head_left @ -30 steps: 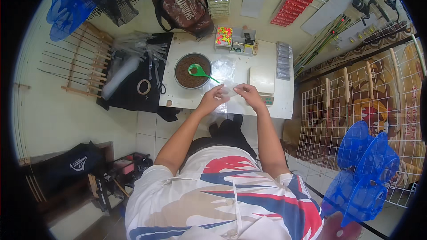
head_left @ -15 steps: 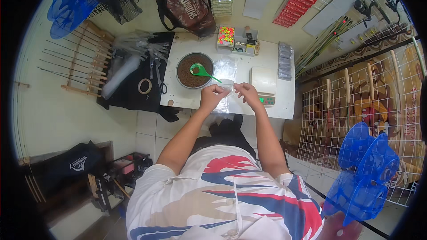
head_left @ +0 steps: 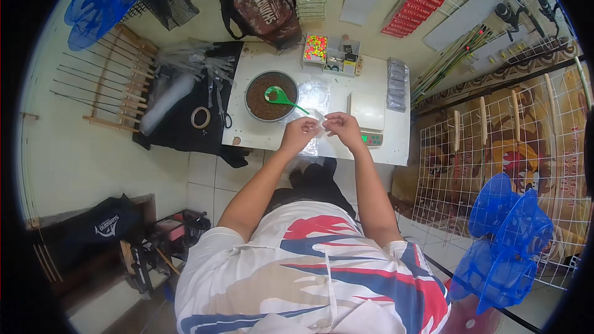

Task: Measure and package ground bait into plastic bags and seal with a lighter.

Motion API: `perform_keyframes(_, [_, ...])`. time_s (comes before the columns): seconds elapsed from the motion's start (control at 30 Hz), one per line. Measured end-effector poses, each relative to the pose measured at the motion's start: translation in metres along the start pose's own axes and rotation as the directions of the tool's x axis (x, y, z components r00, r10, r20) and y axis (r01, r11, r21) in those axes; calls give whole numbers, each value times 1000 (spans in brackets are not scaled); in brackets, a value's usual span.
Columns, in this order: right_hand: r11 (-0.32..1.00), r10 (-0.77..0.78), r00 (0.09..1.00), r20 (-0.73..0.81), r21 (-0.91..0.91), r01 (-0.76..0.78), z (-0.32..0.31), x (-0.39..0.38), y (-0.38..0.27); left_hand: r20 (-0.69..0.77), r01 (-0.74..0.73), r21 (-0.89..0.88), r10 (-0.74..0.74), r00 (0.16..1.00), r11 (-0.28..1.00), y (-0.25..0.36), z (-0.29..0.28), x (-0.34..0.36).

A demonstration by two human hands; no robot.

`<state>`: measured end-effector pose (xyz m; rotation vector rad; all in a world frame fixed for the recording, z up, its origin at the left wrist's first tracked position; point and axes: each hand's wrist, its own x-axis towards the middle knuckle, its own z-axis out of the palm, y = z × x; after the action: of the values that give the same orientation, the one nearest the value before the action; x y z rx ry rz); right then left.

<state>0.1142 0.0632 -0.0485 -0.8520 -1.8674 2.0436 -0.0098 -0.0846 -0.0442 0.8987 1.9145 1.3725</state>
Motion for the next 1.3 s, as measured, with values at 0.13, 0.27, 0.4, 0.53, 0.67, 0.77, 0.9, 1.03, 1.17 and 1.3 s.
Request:
perform_keyframes(0.13, [998, 48, 999, -21, 48, -47, -1, 1, -1, -32, 27, -87, -30, 999, 996, -16, 3, 5])
perform_keyframes(0.27, [985, 173, 985, -2, -21, -173, 2, -1, -2, 19, 176, -167, -175, 984, 970, -8, 3, 3])
perform_keyframes(0.4, [903, 293, 952, 91, 301, -307, 4, -2, -2, 60, 359, -473, -377, 924, 804, -6, 5, 2])
perform_keyframes(0.53, [616, 372, 876, 306, 624, -480, -5, 1, 2, 222, 470, -655, -444, 868, 592, -22, 0, 9])
perform_keyframes(0.67, [419, 217, 827, 519, 716, -559, -12, 1, 15, 446, 540, -829, -410, 795, 145, -29, 2, 18])
perform_keyframes(0.77, [523, 273, 827, 492, 645, -557, -10, 0, 8, 507, 551, -830, -298, 809, 82, -10, 0, 16])
perform_keyframes(0.9, [836, 371, 892, 257, 325, -442, 2, -7, -6, 335, 498, -676, -375, 864, 543, -31, 2, 11])
perform_keyframes(1.03, [973, 219, 975, 42, -89, -215, 3, -3, 8, 134, 411, -477, -398, 908, 777, -20, 18, 12])
perform_keyframes(1.17, [843, -387, 921, -34, -417, 339, 6, -4, 11, 45, 291, -318, -293, 955, 902, -18, 20, 14])
perform_keyframes(1.3, [769, -347, 938, 12, -569, 292, 10, -15, -14, 71, 145, -164, -135, 988, 976, -30, 19, 12])
